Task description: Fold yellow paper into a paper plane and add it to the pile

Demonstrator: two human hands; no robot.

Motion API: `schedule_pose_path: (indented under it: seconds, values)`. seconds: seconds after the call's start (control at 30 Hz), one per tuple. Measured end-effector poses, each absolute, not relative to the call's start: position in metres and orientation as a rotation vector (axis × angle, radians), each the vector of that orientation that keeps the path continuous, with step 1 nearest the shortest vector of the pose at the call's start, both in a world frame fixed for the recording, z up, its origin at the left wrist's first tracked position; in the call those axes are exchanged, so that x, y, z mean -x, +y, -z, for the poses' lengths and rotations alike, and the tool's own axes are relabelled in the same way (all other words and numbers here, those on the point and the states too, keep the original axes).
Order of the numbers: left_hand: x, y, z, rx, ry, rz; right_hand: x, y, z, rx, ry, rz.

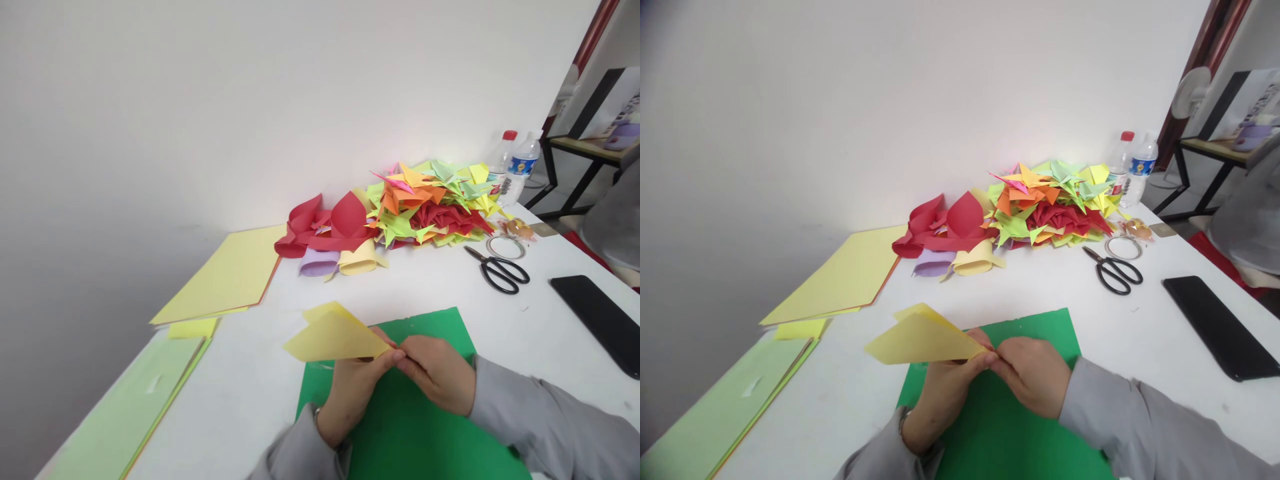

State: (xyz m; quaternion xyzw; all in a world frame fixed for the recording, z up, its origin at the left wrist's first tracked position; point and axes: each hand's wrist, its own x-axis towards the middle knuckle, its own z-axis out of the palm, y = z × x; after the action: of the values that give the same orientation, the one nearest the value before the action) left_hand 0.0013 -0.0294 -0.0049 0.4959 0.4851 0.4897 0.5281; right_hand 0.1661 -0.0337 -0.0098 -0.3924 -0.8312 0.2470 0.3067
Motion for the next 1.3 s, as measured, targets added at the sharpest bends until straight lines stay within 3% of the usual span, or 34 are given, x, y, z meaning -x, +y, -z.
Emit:
schedule_pose_path:
  seconds: [0.5, 1.3]
  values:
    - [-0.0051, -0.0306, -0.0023, -1.151, 1.271, -1.204, -0.1668, -0.0332, 0.0184, 1.063, -2.283, -0.577]
    - [-0.0038, -0.0357, 0.0039, -1.177, 1.006, -1.054, -0.1637, -0.0342, 0.0164, 0.991, -2.159, -0.896]
